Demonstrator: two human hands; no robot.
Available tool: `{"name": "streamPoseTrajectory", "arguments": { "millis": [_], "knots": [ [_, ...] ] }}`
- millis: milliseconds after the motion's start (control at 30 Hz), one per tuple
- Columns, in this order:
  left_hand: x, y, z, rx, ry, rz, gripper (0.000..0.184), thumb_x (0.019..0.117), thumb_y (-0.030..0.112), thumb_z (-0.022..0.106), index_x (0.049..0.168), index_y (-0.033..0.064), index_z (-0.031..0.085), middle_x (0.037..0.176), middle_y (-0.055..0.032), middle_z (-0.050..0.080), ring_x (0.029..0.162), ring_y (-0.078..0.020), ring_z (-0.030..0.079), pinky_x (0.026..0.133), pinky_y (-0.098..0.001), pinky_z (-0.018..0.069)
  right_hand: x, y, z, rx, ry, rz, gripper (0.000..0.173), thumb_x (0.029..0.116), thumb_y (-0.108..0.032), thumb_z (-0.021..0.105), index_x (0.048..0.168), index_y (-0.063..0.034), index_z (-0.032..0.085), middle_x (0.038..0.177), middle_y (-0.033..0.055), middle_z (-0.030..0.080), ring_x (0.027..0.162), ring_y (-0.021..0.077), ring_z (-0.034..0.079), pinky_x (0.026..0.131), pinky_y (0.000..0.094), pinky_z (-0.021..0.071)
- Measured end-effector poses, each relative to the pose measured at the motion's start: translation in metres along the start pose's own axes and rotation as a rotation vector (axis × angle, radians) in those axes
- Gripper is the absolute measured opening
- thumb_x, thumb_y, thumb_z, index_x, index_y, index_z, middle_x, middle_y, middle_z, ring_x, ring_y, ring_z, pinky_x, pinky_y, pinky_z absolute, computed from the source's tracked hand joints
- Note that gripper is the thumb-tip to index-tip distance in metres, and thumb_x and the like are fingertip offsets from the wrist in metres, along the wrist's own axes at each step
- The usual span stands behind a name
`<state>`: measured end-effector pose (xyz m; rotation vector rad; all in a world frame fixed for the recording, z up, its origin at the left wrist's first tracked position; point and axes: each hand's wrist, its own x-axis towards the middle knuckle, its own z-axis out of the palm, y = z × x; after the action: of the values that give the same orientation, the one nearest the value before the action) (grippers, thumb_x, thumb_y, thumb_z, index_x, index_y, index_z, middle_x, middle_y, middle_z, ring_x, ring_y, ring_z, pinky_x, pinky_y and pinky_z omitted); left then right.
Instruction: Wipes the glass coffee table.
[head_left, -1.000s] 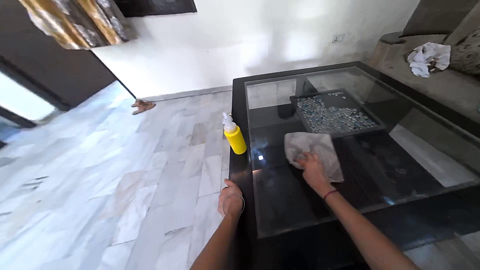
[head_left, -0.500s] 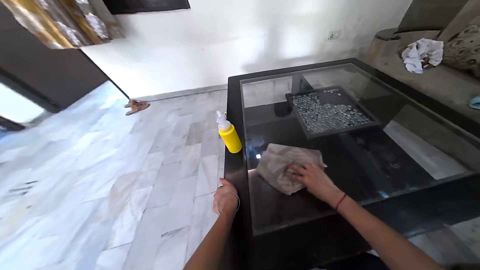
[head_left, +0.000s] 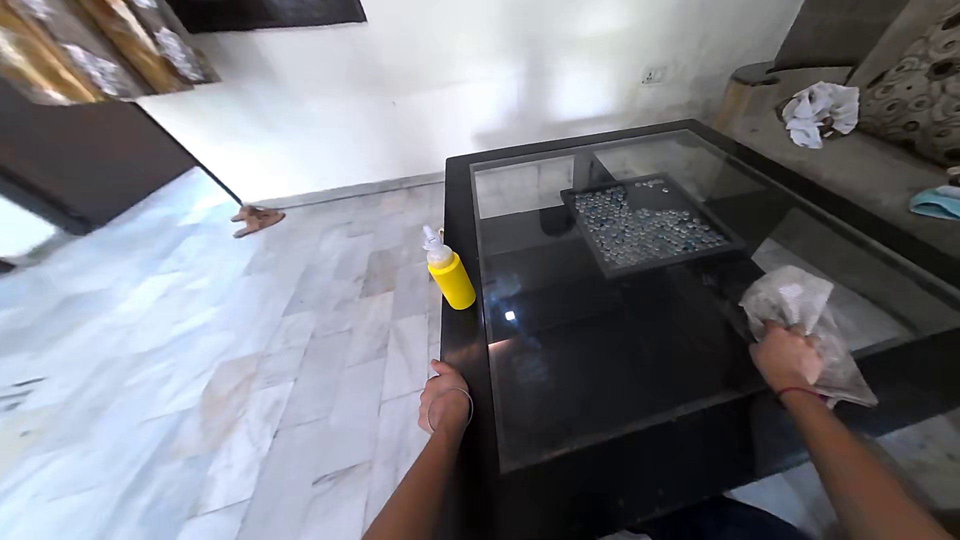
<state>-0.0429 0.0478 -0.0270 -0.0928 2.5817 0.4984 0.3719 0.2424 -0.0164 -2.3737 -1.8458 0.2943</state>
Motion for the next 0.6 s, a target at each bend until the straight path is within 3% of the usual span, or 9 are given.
{"name": "streamPoseTrajectory", "arguments": {
  "millis": [133,267,367,433,500,600],
  "knots": [
    [0.001,0.0,0.001,0.003,-0.005,-0.005,0.081,0.1102,0.053,0.005,0.132,0.0017,0.064,0.139,-0.0208,0.063,0.133,-0.035,0.059,0.103,-0.0566,0.0495,-0.03,-0.047,0.001,0.04,-0.094,-0.116,0.039,0.0942,-0.008,0.069,0.13,0.0052,0.064,0.139,0.0366,0.053,0.13,0.0536,0.052,0.098,0.0657,0.0467],
    [-0.001,0.0,0.0,0.003,-0.002,0.007,0.082,0.1103,0.053,0.004,0.131,0.0013,0.064,0.139,-0.0212,0.063,0.133,-0.0354,0.059,0.103,-0.0573,0.0491,-0.087,-0.107,0.018,0.043,-0.208,-0.396,0.046,0.092,-0.004,0.067,0.138,-0.0028,0.062,0.143,0.0292,0.052,0.132,0.0458,0.052,0.104,0.0577,0.0471],
    [-0.001,0.0,0.0,0.013,-0.005,0.009,0.082,0.1102,0.053,0.005,0.13,0.0019,0.065,0.137,-0.021,0.064,0.132,-0.0351,0.06,0.103,-0.0569,0.0498,-0.141,-0.136,0.03,-0.009,-0.356,-0.706,0.055,0.0942,0.002,0.056,0.147,-0.0146,0.057,0.155,0.0219,0.045,0.14,0.0399,0.046,0.11,0.051,0.0439],
    [-0.002,-0.001,0.0,0.007,-0.004,0.01,0.082,0.1101,0.054,0.006,0.129,0.0018,0.066,0.138,-0.0215,0.064,0.133,-0.0355,0.06,0.103,-0.057,0.0494,-0.177,-0.138,0.04,0.027,-0.422,-0.959,0.062,0.0916,0.009,0.053,0.148,-0.0173,0.057,0.158,0.0186,0.044,0.14,0.0411,0.046,0.111,0.0536,0.0422],
    [-0.002,-0.002,-0.001,0.004,-0.005,0.019,0.081,0.1101,0.054,0.007,0.13,0.0019,0.066,0.138,-0.0218,0.064,0.133,-0.0359,0.06,0.103,-0.0574,0.0492,-0.208,-0.126,0.053,0.113,-0.398,-1.218,0.063,0.0867,0.012,0.057,0.142,-0.0173,0.063,0.155,0.0172,0.049,0.131,0.0445,0.055,0.102,0.0583,0.0469],
    [0.002,-0.005,0.002,0.016,-0.002,0.05,0.082,0.11,0.055,0.007,0.127,0.0011,0.067,0.133,-0.0227,0.066,0.129,-0.0371,0.062,0.101,-0.0586,0.0504,-0.236,-0.1,0.073,0.252,-0.235,-1.501,0.064,0.0764,0.011,0.073,0.133,-0.0199,0.07,0.147,0.0155,0.059,0.114,0.0412,0.066,0.087,0.0548,0.0558]
  ]
}}
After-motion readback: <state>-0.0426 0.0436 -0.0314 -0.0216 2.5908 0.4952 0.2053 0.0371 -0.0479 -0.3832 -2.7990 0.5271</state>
